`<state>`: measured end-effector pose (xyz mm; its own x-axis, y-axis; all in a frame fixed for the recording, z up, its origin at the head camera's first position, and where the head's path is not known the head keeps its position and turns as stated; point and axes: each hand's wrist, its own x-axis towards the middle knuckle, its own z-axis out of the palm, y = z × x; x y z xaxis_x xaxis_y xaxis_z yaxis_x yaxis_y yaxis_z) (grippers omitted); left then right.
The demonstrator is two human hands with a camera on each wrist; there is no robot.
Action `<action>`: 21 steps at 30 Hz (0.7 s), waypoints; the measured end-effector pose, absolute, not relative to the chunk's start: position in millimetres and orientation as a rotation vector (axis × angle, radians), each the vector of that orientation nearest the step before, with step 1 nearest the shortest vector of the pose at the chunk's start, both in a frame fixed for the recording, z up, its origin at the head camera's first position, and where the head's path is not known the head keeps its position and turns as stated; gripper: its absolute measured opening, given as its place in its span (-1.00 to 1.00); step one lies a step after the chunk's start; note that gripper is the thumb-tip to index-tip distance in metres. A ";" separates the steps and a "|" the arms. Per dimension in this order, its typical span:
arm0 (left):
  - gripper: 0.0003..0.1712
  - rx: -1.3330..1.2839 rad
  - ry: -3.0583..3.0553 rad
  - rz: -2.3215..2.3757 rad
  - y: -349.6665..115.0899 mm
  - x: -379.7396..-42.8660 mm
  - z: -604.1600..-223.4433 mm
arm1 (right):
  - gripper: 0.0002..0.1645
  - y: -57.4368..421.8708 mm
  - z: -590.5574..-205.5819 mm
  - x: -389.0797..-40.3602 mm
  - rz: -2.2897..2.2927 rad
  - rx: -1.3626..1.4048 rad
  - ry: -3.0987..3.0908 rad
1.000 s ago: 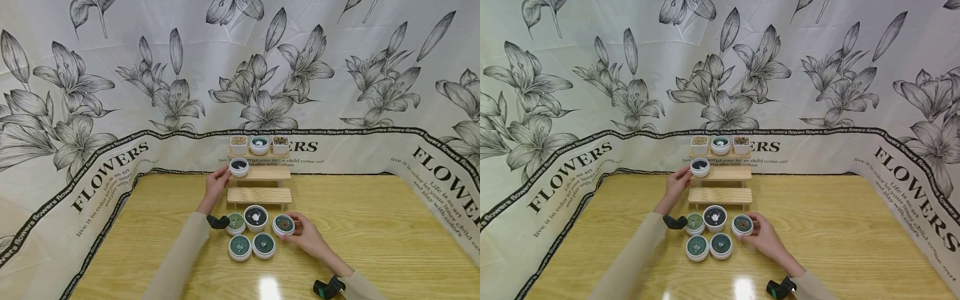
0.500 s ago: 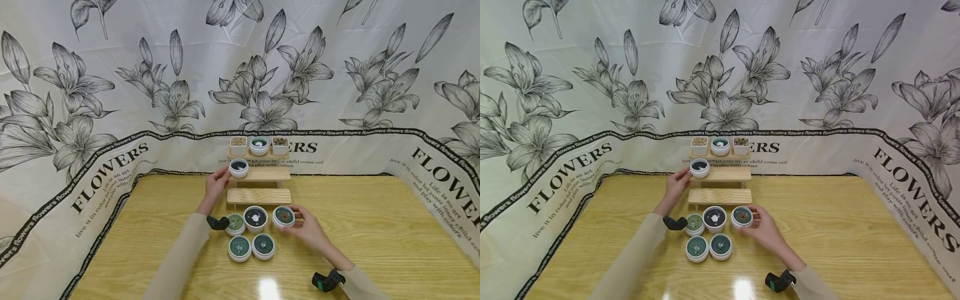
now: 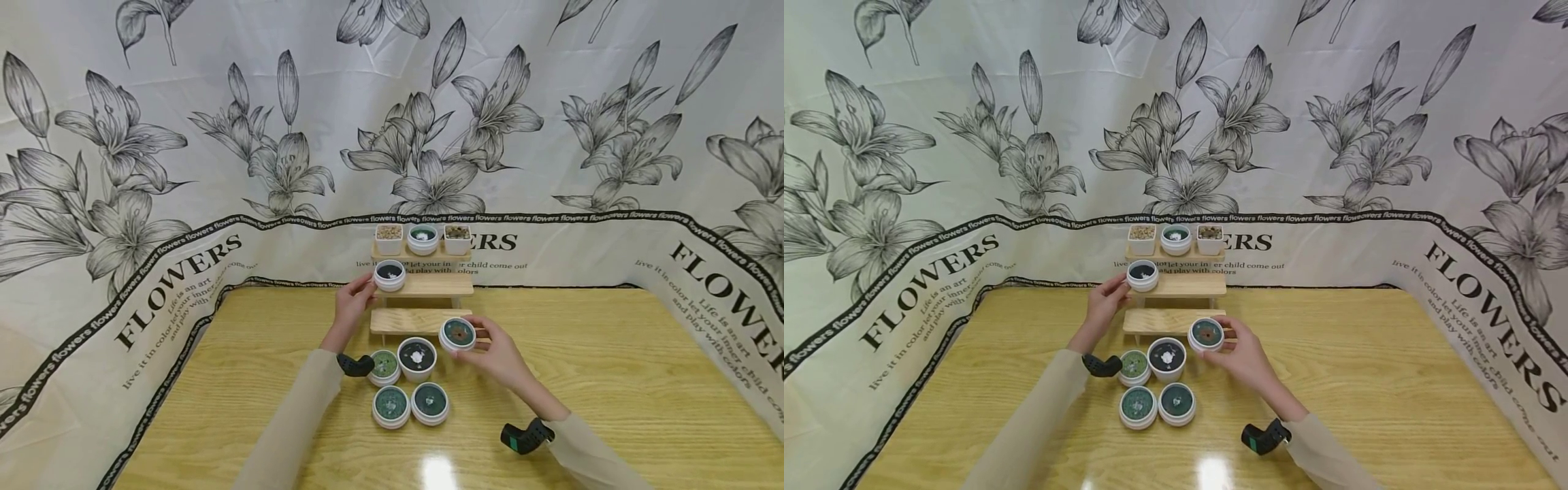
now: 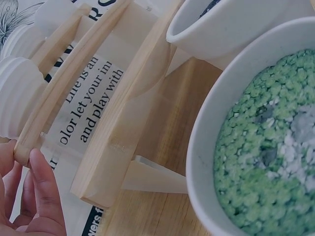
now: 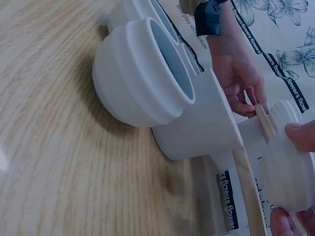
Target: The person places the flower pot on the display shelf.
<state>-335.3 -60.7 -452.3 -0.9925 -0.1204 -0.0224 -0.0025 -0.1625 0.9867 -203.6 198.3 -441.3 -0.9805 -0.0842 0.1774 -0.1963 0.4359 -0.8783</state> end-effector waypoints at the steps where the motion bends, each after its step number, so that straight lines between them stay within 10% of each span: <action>1: -0.61 0.147 -1.981 -2.334 -60.8 -335.3 -452.5 | -0.19 197.3 -439.5 -204.8 1.591 0.257 -2.564; 21: -0.62 0.156 -2.004 -2.320 -61.1 -335.2 -451.9 | -0.19 182.2 -415.1 -234.8 1.581 0.297 -2.543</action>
<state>-335.2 -61.1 -451.9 -0.9923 -0.1207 -0.0295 -0.0116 -0.1464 0.9892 -234.8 182.2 -415.1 -0.9718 -0.0965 0.2153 -0.2358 0.4308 -0.8711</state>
